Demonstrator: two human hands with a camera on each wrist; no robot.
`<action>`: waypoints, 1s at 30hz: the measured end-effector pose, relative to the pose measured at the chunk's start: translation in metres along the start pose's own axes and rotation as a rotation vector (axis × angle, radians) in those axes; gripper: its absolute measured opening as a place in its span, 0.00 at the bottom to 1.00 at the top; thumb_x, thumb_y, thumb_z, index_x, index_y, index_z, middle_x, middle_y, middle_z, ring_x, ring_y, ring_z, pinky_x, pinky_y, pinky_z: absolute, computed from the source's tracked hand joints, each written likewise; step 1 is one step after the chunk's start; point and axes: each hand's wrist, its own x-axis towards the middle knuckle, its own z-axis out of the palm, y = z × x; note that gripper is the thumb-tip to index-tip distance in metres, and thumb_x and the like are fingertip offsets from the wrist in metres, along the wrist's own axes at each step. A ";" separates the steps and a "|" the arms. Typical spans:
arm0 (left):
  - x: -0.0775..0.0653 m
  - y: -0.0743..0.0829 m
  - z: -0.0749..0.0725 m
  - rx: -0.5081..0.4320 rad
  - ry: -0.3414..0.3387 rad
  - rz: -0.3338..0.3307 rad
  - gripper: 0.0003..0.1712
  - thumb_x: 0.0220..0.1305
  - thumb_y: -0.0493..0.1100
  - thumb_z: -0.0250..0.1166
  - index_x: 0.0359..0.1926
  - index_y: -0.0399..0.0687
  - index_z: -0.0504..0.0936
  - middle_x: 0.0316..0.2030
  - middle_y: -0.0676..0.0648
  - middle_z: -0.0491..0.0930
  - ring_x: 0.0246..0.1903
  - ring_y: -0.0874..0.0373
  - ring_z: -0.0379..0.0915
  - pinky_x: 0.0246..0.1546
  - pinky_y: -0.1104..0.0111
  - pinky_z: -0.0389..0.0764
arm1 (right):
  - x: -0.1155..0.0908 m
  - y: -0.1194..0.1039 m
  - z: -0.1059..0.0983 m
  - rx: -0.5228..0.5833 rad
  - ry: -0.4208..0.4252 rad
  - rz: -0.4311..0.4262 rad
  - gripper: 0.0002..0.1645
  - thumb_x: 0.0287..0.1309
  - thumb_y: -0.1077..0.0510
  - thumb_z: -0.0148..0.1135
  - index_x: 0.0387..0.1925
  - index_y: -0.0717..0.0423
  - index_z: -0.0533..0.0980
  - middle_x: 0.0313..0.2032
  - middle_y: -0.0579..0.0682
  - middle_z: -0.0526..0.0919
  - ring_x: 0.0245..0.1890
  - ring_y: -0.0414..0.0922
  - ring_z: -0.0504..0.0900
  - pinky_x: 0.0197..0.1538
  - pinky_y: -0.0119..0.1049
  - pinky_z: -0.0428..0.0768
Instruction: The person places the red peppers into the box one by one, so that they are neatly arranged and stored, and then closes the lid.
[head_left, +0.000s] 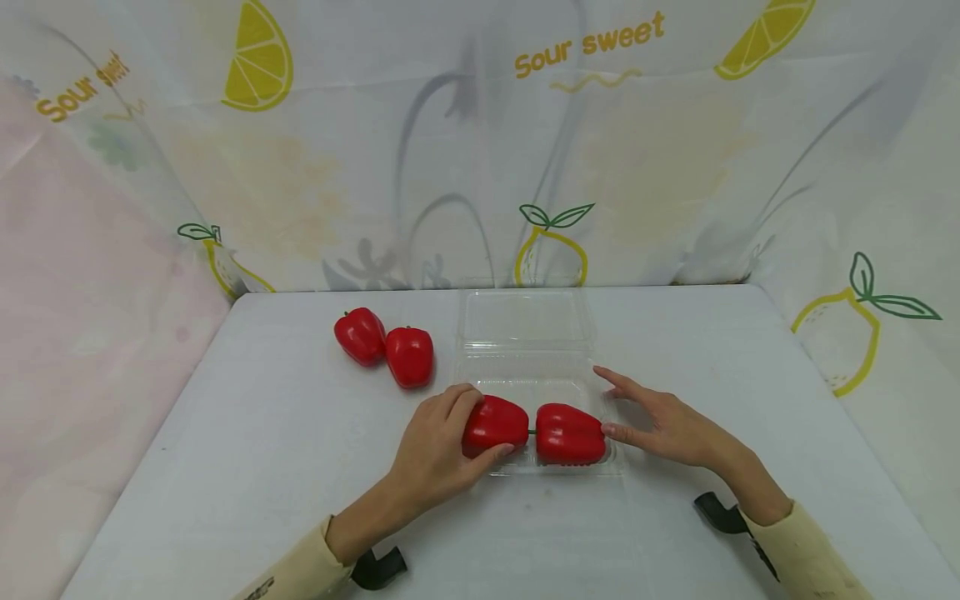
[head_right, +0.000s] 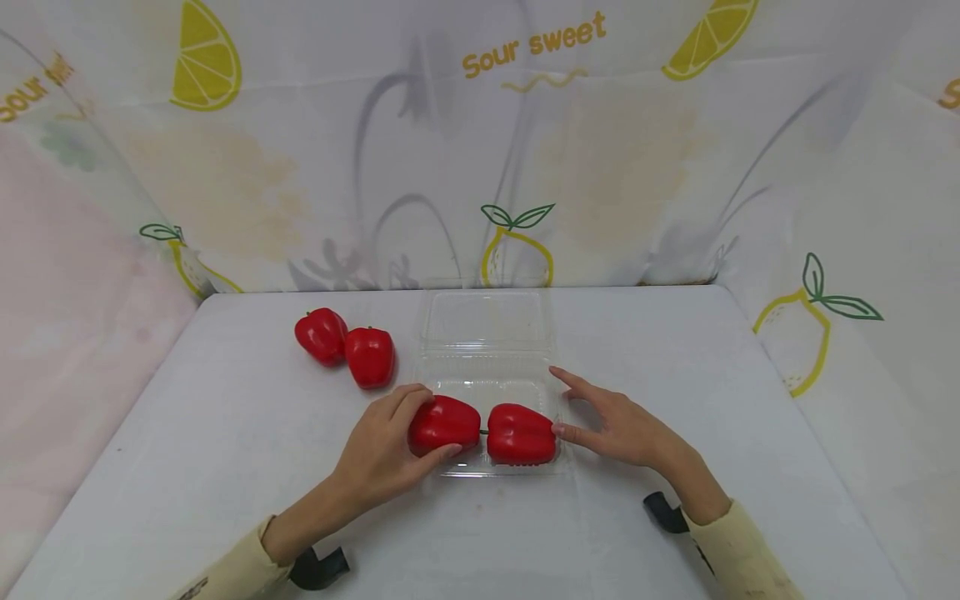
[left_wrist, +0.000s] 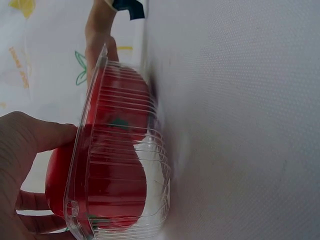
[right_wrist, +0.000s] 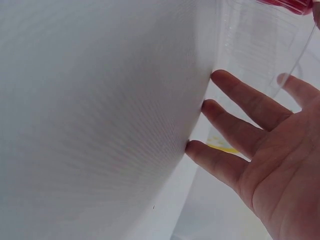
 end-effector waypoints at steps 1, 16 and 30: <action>0.000 0.000 0.000 0.001 -0.001 0.004 0.42 0.39 0.55 0.82 0.54 0.45 0.75 0.50 0.46 0.77 0.47 0.53 0.75 0.44 0.60 0.82 | 0.000 0.000 0.000 0.001 0.001 -0.001 0.48 0.60 0.38 0.64 0.76 0.40 0.54 0.60 0.55 0.76 0.62 0.56 0.73 0.55 0.69 0.71; -0.002 0.000 0.002 0.022 -0.055 0.044 0.37 0.41 0.56 0.80 0.50 0.48 0.76 0.50 0.47 0.75 0.47 0.54 0.74 0.44 0.61 0.81 | -0.001 -0.001 0.000 0.003 -0.003 -0.008 0.48 0.60 0.39 0.64 0.76 0.42 0.54 0.60 0.56 0.76 0.62 0.58 0.73 0.55 0.70 0.70; -0.003 -0.003 0.001 0.068 -0.078 0.122 0.31 0.44 0.58 0.79 0.46 0.52 0.77 0.51 0.46 0.76 0.49 0.54 0.73 0.52 0.54 0.77 | 0.001 -0.001 -0.001 -0.005 -0.004 -0.026 0.47 0.61 0.40 0.63 0.76 0.41 0.54 0.61 0.58 0.76 0.61 0.59 0.73 0.53 0.69 0.71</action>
